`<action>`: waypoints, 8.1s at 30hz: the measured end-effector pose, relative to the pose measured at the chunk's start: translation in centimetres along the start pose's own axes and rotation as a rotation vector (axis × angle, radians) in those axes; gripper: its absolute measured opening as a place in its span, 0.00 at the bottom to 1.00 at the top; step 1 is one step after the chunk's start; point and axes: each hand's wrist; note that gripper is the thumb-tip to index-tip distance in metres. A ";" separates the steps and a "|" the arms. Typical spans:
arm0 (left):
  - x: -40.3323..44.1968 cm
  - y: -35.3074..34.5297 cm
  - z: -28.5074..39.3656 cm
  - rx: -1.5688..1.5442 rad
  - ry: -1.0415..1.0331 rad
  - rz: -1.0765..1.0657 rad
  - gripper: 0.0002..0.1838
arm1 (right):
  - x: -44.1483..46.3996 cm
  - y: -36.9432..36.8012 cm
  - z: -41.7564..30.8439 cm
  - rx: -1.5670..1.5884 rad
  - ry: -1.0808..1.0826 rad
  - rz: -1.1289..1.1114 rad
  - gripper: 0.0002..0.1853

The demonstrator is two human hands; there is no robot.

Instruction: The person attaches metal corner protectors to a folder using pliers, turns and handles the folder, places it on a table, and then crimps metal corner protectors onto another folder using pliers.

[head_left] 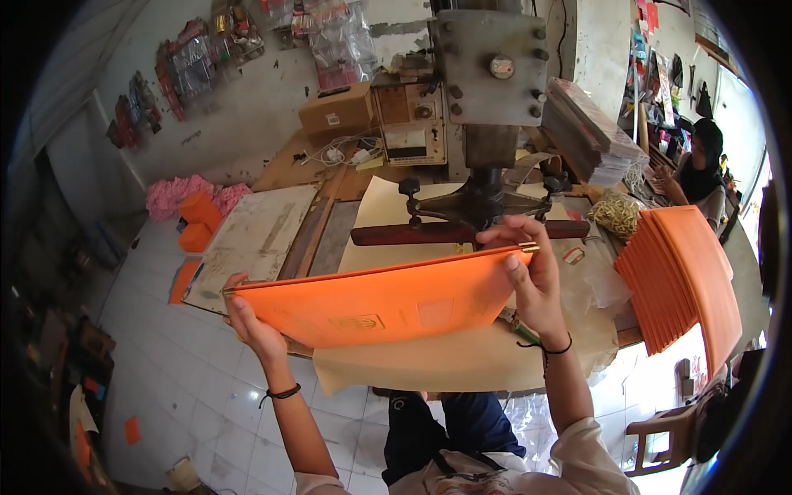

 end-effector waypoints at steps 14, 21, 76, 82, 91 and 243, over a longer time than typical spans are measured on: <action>3.3 -1.9 -1.7 -0.029 0.056 -0.012 0.23 | 1.5 -0.5 3.9 -0.275 -0.007 0.216 0.26; 3.4 -2.1 -2.2 0.000 0.021 -0.049 0.24 | 1.7 -0.7 4.8 -0.256 0.019 0.238 0.36; 1.5 -4.4 6.9 1.170 -0.391 0.087 0.20 | -0.2 0.2 5.9 -0.057 0.091 0.100 0.21; 2.8 3.3 7.5 1.215 -0.122 -0.288 0.21 | -0.3 0.2 6.1 -0.047 0.070 0.109 0.23; 4.6 3.4 7.5 1.068 -0.173 -0.422 0.15 | -0.6 0.0 6.7 -0.021 0.036 0.171 0.25; -4.7 -1.6 14.3 0.555 -0.412 -0.470 0.24 | 0.6 0.7 7.3 -0.200 -0.150 0.394 0.26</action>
Point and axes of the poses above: each hand's wrist, its own x-axis towards the middle knuckle, its own y-axis out of the back of the hand, z = x × y, and after that the axes turned 14 degrees about -z, right-handed
